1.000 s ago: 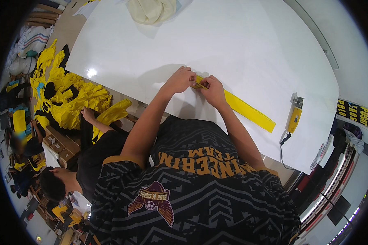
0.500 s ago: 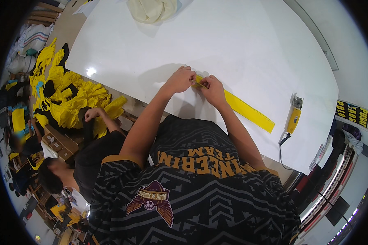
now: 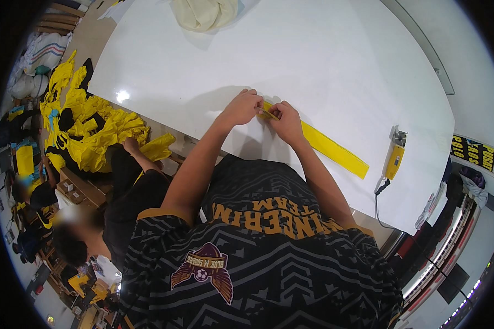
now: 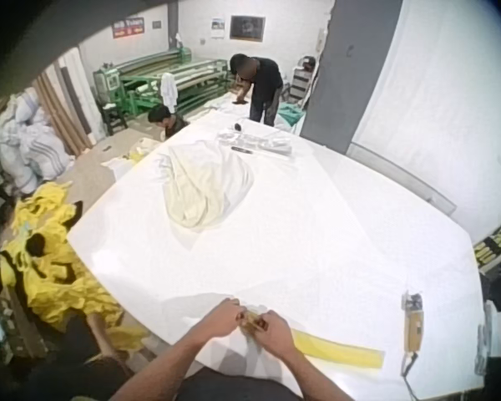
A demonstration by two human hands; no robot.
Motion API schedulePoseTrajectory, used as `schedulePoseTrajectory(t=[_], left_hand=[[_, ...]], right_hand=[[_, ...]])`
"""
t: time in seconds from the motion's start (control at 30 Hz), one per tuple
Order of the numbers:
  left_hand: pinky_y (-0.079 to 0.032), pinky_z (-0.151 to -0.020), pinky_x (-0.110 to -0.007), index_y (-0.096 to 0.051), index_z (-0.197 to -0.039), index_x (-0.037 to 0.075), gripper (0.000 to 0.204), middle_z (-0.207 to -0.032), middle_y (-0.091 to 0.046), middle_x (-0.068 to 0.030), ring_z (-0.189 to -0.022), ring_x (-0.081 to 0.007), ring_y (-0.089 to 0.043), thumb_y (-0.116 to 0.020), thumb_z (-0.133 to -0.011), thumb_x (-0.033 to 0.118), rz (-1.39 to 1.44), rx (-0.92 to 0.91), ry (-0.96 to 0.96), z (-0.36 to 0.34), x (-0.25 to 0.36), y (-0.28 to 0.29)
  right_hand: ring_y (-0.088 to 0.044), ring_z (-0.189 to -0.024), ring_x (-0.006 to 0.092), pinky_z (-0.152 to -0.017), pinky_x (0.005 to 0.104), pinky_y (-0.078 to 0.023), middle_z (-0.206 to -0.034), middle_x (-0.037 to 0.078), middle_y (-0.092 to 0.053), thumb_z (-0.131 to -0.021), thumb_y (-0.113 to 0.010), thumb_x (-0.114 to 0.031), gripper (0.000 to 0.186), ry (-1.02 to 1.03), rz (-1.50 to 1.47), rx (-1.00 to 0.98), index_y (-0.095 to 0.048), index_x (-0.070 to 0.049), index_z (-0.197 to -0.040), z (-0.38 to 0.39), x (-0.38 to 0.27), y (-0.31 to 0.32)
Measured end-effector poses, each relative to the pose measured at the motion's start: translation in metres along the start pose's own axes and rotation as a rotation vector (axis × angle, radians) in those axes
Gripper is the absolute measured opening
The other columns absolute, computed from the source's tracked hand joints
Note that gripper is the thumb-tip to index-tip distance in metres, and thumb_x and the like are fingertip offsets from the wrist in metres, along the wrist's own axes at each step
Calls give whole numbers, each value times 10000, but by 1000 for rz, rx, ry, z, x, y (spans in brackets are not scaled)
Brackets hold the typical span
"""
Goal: The person folds a yellow fabric strip on a white table, then uses a yellow electric cutter to trim the edges of a yellow jersey laid flat on the table. The person adjusts the jersey and continues cutting along its outline.
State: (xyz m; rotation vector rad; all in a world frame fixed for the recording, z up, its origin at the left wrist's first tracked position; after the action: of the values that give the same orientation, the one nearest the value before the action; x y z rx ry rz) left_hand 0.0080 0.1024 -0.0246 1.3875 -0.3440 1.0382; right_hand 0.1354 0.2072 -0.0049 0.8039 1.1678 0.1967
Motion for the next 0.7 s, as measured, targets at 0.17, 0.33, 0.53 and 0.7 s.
schedulePoseTrajectory(t=[0.17,0.33,0.53,0.7], left_hand=[[-574,-960,-452,-759,-1044,33,142,-1071,-730,-133,-1063,-345,-684,-808,-974,147,150,13,5,4,7,14],[-594,-822,-399,-755,-1077,12,154,-1027,-752,-149,-885,-295,-731,-783,-1016,150,224,344,32,17,-10,54],[-610,-929,-527,-724,-1083,9,339,-1063,-766,-227,-1034,-427,-754,-905,-907,236,-171,372,261,18,-14,31],[-621,-974,-545,-719,-1131,6,319,-1075,-787,-253,-1079,-453,-756,-853,-911,195,-195,287,347,9,-17,20]], right_hand=[[-716,-873,304,-823,434,-585,-999,144,-724,-945,-855,-207,232,6,-45,-12,-806,-11,-1058,-2,7,1],[-733,-903,316,-840,448,-590,-1011,151,-728,-960,-861,-257,262,-17,-108,-52,-812,-15,-1049,2,2,4],[-735,-909,321,-862,452,-595,-1023,150,-729,-964,-868,-318,322,-3,-116,-23,-815,-9,-1040,3,0,3],[-730,-869,196,-839,350,-599,-1025,110,-748,-1007,-850,-225,283,110,-109,25,-824,11,-1162,8,-4,5]])
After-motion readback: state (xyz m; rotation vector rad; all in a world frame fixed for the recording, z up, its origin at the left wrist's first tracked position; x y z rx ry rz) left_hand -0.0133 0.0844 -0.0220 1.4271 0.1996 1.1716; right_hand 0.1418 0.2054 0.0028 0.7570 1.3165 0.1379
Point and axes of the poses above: each hand's wrist, its own z-axis away from the middle knuckle, its own y-axis out of the back of the hand, x = y × z, the point moved 9 cm from there along -z, towards the middle knuckle
